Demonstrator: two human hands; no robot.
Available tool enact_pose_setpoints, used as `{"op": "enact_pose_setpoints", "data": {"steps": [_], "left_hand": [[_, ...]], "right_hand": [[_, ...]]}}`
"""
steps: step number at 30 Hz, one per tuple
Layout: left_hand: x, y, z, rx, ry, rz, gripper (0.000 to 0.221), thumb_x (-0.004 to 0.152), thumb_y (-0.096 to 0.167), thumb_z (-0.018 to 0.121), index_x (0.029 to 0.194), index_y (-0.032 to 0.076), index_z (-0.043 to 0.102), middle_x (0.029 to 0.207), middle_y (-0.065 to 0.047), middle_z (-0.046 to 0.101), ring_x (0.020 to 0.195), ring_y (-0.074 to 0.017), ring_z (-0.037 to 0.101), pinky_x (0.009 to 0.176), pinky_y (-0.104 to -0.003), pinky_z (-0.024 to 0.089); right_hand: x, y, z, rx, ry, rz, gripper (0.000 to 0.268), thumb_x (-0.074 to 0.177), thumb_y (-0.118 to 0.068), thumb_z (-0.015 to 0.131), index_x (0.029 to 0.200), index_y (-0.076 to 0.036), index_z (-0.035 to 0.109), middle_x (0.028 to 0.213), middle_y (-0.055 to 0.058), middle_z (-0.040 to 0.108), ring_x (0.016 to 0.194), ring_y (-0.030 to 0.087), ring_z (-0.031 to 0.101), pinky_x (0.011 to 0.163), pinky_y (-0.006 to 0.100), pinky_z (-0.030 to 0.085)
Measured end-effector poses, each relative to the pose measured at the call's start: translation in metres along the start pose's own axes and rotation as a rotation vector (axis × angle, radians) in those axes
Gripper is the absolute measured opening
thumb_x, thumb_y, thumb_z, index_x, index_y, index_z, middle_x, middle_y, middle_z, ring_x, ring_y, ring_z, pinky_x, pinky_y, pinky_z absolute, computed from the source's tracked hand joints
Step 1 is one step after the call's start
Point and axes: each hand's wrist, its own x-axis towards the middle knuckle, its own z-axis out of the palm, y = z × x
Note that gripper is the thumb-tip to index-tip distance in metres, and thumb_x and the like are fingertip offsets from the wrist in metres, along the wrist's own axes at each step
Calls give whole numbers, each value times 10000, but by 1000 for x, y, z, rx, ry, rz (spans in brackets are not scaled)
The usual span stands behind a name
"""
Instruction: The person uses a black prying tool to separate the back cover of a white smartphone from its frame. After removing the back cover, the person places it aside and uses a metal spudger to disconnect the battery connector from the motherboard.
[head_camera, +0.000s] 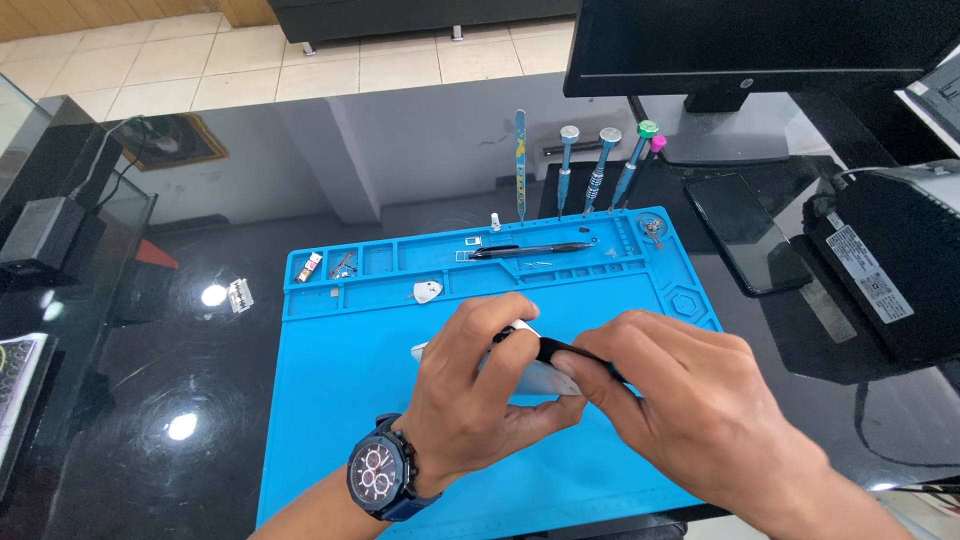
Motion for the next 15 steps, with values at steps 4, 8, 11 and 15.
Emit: {"op": "enact_pose_setpoints", "data": {"steps": [4,8,11,15], "left_hand": [[3,-2,-3,-8,-15,16,483,896,331,844,1049,16,511,1149,-196,584,854,-320,637,702,-418,560],[5,0,-3,-36,-35,26,419,961,352,740,1070,22,507,1137,-187,579,846,-320,625,711,-426,541],[5,0,-3,-42,-37,32,398,976,352,715,1075,25,510,1136,-182,583,837,-319,628,705,-430,529],[8,-2,3,-60,19,21,355,875,158,810,1035,28,521,1114,-156,580,805,-290,595,679,-404,513]], "right_hand": [[3,1,-17,9,-154,-45,143,1013,-219,645,915,-126,597,715,9,552,582,227,533,507,391,416],[5,0,-27,50,-301,-36,136,997,-219,682,940,-132,594,711,-1,548,567,203,537,507,395,419],[4,-1,-26,46,-346,8,175,1008,-250,674,908,-146,575,695,-1,527,560,215,526,508,411,402],[6,0,-16,23,-270,-3,257,1029,-240,647,849,-124,505,726,18,549,580,240,489,515,390,376]]}}
